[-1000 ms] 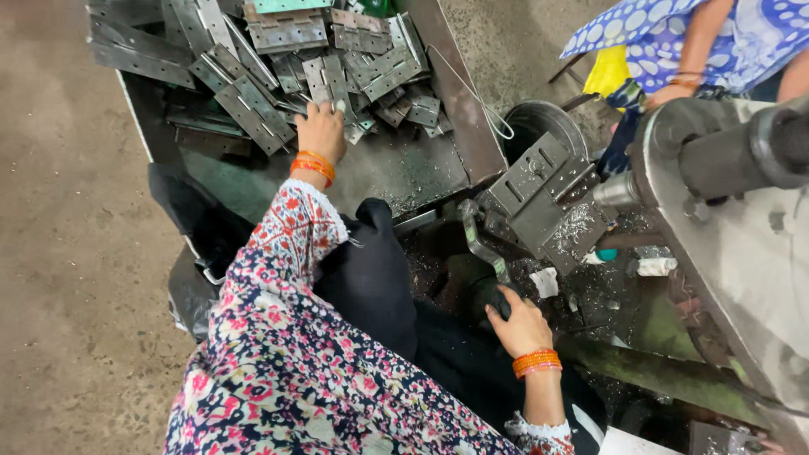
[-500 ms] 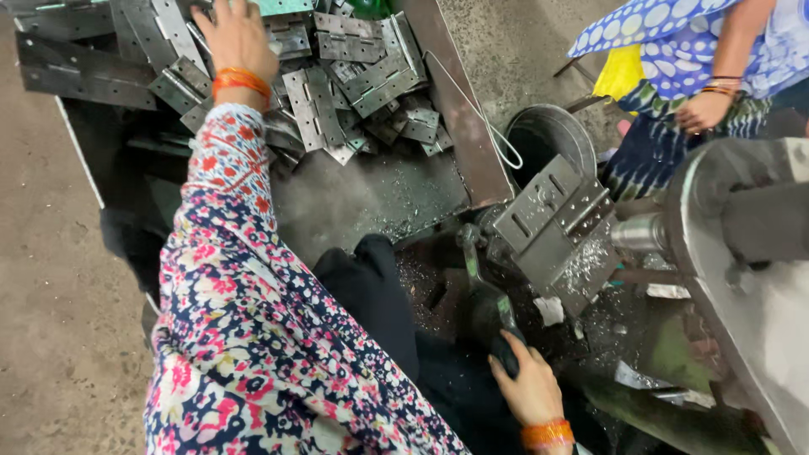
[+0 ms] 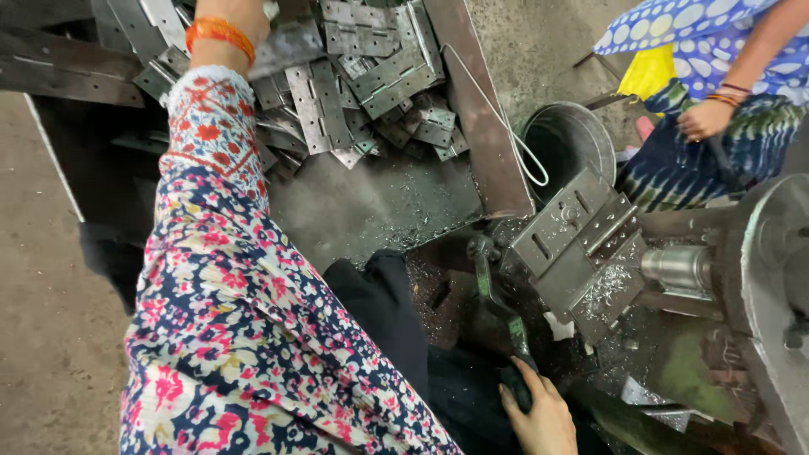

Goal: The person positions small metal plates into a punching machine and presses a foot pedal to create holes, then places the finished hinges into a bin.

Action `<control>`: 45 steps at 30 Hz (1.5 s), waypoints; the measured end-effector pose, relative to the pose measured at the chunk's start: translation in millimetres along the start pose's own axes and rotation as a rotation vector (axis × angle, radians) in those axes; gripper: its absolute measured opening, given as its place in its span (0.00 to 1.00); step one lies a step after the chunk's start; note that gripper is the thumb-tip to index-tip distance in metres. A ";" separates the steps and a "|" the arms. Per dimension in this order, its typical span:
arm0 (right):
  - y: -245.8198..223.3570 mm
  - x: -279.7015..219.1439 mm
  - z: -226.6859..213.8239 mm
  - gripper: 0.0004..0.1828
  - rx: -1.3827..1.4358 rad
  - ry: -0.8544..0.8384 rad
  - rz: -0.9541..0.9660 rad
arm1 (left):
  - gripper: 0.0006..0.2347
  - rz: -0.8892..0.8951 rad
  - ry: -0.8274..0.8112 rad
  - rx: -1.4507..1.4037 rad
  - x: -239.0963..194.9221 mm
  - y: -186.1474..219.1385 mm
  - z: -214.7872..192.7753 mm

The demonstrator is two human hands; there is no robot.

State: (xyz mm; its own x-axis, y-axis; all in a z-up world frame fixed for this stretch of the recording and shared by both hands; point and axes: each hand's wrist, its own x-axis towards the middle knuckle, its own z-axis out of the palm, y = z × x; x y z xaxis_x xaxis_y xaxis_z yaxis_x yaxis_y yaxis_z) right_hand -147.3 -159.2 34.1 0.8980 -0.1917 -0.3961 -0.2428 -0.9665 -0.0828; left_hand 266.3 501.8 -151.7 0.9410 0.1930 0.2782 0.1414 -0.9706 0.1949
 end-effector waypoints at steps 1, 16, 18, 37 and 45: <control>-1.7 -1.0 -0.4 0.33 -0.007 0.008 0.007 | 0.08 0.049 0.027 0.033 -5.4 2.6 0.3; -24.7 -6.5 -15.1 0.28 -0.074 0.044 -0.053 | 0.08 0.130 -0.036 -0.107 -96.7 88.3 30.3; -22.1 -6.5 -12.5 0.28 -0.068 0.048 -0.055 | 0.11 0.150 -0.049 -0.091 -115.0 107.2 34.9; -20.2 -1.0 5.1 0.29 0.015 0.111 -0.135 | 0.12 -0.229 -0.020 -0.797 -207.0 236.4 -58.1; -25.9 -11.7 2.0 0.28 0.043 0.089 -0.149 | 0.17 0.075 -0.273 -1.066 -206.0 376.1 -84.8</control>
State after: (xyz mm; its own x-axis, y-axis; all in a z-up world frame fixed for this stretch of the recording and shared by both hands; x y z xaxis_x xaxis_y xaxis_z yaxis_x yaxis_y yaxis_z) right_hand -152.2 -131.5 39.0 0.9536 -0.0629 -0.2945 -0.1184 -0.9775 -0.1746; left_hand 99.6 109.3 -55.9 0.9909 -0.0275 0.1315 -0.1332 -0.3308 0.9343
